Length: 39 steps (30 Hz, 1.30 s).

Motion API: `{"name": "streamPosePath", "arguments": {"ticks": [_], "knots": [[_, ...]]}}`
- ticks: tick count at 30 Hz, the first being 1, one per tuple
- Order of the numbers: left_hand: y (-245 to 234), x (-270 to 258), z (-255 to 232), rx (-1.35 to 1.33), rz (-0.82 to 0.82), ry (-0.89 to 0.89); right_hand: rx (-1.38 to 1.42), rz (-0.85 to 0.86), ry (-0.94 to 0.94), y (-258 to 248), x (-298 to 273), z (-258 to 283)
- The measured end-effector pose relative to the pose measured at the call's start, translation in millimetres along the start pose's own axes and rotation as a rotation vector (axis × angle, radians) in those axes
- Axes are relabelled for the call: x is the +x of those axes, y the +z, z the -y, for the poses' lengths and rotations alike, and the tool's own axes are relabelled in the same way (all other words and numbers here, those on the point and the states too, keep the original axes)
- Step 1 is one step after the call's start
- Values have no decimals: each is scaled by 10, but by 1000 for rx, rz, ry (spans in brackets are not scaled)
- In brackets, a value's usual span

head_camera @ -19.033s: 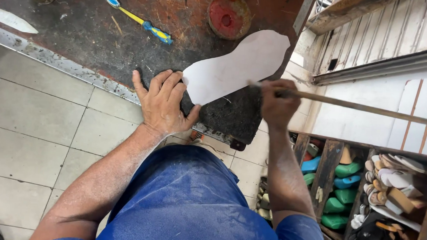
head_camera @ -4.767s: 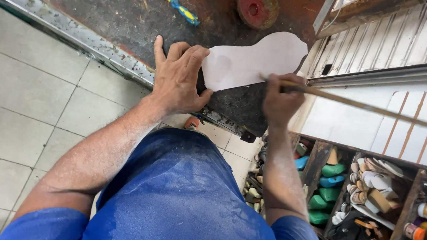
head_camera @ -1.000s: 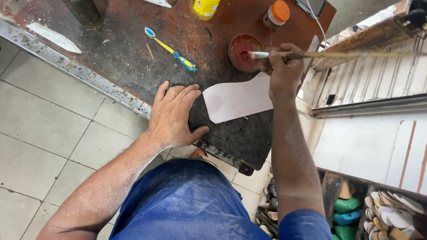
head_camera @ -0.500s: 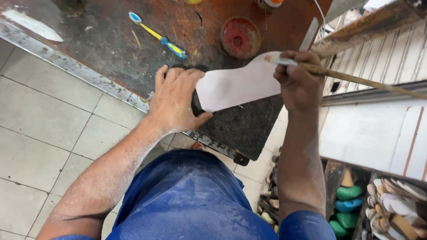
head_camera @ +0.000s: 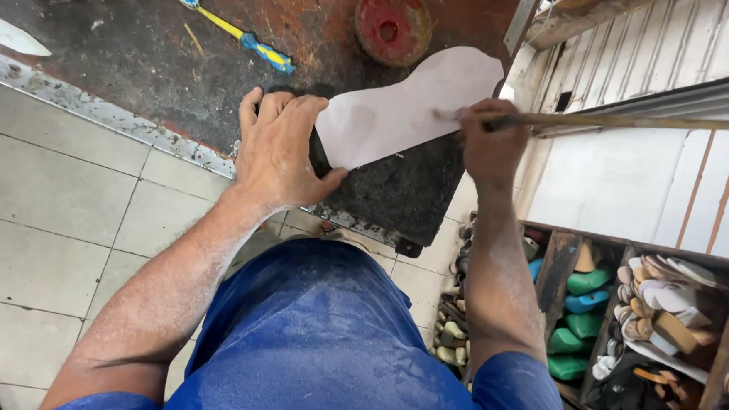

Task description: The person applies a reddish substance to a white shoe sole using a brush. They repeatedly dip the brush into a container on the table to reload the substance and spread it across the surface of the sole.

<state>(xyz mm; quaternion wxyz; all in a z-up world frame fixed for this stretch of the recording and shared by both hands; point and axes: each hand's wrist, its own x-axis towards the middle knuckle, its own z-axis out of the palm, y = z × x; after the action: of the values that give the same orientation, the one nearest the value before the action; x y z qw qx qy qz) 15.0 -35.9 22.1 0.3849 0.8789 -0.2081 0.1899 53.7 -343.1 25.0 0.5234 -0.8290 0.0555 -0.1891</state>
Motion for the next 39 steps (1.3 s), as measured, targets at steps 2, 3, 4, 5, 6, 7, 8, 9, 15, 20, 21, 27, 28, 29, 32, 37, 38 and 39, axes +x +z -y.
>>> {"name": "streamPosePath", "arguments": {"ticks": [2, 3, 4, 5, 6, 7, 8, 9, 15, 20, 21, 27, 28, 29, 32, 37, 38, 39], "knots": [[24, -36, 17, -4, -1, -1, -73, 4, -95, 102, -44, -208], [34, -40, 31, -3, -3, 0, -141, 7, -191, 161, -39, -307], [43, -41, 36, -5, -7, -3, -144, 11, -194, 195, -114, -166], [53, -43, 44, -5, -17, 2, -31, 148, -174, 230, -191, -29], [59, -61, 46, -5, -22, 6, 82, 286, -149, 264, -290, 106], [71, -77, 52, -7, -23, 2, 79, 289, -147, 176, -167, -14], [80, -80, 69, 1, -9, 5, -15, 178, -170, 99, -29, -131], [87, -83, 85, 10, 4, 8, -109, 66, -193, 23, 110, -245], [27, -59, 28, 22, 41, -17, 126, 203, -165, 436, -427, 143], [27, -66, 37, 33, 65, -22, -113, -43, 1, -62, -74, -116], [37, -64, 46, 42, 70, -25, -211, -144, 61, -158, 38, -158], [-8, -38, 7, 64, 101, -33, -61, 196, -52, 413, -474, 251], [9, -54, 26, 64, 107, -31, -59, 193, -48, 439, -277, 149], [24, -69, 43, 79, 102, -24, -13, 79, -132, 463, -81, 47], [32, -51, 48, 151, 95, 4, -69, -29, -193, 483, 258, -31], [80, -77, 47, 83, 51, -41, 102, 82, -71, 605, 371, 58], [75, -77, 58, 75, 55, -30, 62, 32, -93, 577, 456, 3], [71, -72, 65, 66, 59, -18, 22, -18, -115, 545, 545, -52]]}}
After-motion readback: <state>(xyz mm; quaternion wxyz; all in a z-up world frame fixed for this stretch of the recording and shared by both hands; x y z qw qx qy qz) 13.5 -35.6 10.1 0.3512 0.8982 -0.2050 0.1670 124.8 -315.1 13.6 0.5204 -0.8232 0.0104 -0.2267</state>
